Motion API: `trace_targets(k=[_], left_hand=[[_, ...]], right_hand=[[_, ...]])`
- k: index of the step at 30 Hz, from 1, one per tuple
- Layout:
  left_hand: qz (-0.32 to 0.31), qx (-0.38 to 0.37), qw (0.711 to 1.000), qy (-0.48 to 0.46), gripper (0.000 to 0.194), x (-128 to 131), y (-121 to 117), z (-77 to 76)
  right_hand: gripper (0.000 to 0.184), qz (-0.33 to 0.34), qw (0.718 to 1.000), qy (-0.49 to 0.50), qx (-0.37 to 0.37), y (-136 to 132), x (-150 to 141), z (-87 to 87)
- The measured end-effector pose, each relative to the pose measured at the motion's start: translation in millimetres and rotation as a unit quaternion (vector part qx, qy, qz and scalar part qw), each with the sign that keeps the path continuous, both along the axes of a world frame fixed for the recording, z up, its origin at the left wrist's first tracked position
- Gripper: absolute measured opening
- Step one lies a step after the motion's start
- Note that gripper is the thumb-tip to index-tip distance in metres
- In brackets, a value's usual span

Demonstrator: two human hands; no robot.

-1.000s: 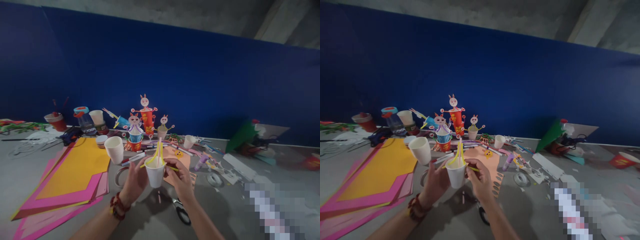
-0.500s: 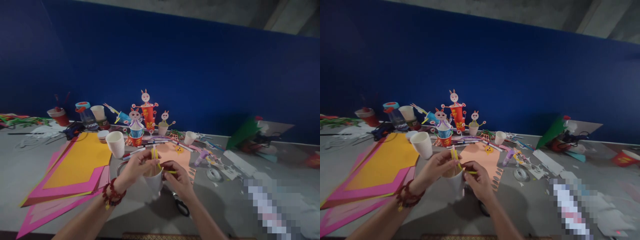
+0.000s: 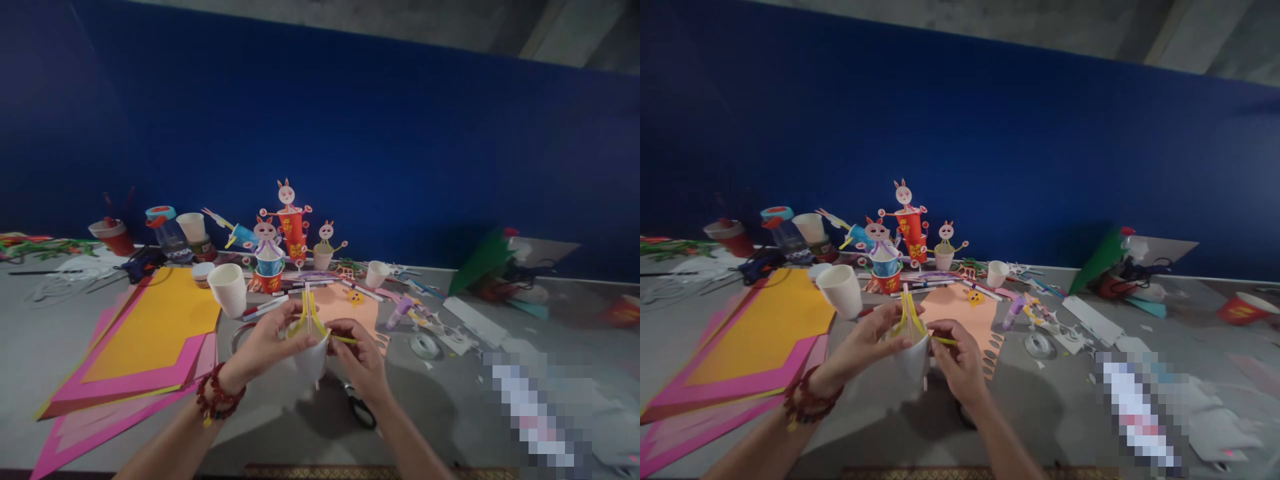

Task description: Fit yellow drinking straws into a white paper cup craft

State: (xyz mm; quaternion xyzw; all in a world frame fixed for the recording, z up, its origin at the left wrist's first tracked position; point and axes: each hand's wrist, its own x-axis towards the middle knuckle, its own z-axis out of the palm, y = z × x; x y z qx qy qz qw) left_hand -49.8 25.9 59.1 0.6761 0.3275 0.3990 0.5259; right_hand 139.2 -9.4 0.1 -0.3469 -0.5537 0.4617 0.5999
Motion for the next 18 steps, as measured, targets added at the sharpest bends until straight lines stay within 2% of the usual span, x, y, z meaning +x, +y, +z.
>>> trace_targets(k=[4,9,13,18], left_hand=[[0.003,0.016,0.998,0.056,0.038,-2.5,2.0,1.1],[0.034,0.011,0.998,0.046,0.023,4.3,-1.2,-0.1],[0.019,-0.009,1.000,0.018,0.026,6.0,-2.9,0.7],[-0.022,0.046,0.997,0.053,0.031,-0.2,-0.1,1.2]], right_hand=[[0.021,-0.005,1.000,-0.007,-0.003,-0.8,-0.5,0.9],[0.021,-0.008,1.000,-0.016,0.001,0.3,0.7,-2.7],[0.019,0.000,1.000,-0.023,0.020,0.9,1.6,-4.2],[0.016,-0.008,0.999,-0.023,0.030,-1.0,1.0,-2.6]])
